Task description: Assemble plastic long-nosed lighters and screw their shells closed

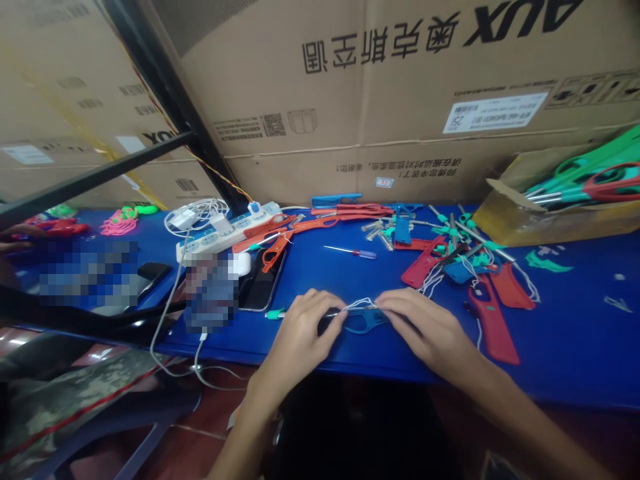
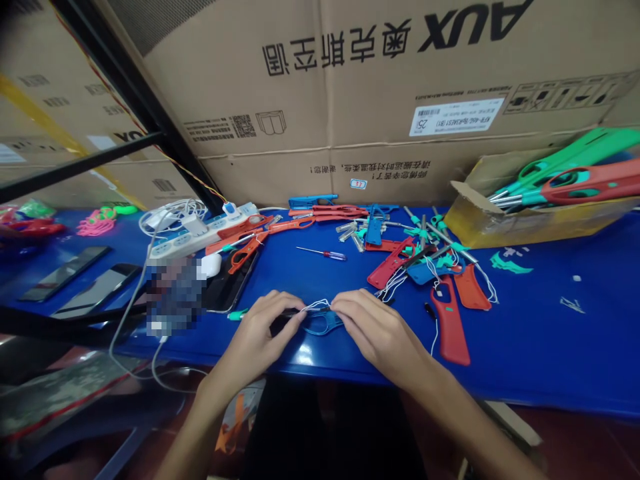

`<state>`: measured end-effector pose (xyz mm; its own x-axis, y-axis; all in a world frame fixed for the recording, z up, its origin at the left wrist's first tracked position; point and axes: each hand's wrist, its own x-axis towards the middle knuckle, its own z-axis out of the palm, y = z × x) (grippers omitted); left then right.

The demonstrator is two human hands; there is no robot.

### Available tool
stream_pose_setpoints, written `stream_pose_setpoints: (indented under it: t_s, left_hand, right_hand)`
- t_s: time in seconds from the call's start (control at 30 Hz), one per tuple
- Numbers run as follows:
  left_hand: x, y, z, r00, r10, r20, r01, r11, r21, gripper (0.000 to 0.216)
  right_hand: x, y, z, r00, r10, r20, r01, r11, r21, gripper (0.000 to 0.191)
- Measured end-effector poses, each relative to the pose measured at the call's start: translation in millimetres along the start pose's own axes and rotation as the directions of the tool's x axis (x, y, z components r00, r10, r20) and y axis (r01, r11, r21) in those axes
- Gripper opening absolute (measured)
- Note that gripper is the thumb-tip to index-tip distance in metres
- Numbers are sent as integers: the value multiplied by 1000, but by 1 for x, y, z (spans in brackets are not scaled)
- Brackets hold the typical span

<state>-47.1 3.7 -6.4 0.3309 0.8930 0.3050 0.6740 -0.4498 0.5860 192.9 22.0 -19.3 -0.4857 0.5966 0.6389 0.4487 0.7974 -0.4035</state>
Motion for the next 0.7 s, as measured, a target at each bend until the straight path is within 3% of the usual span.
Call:
stream_pose_setpoints:
  t_s: [0.4, 0.7]
  left_hand:
    - [-1, -1, 10, 991, -86, -102, 89, 996, 28, 6]
    - [-2, -4, 13, 987, -69, -143, 65, 997, -27, 9]
  right_hand:
    - [1, -4, -1, 994, -21, 104, 19, 1000, 22, 24]
    - [1, -2, 1, 999, 1, 49, -2, 1000, 6, 24]
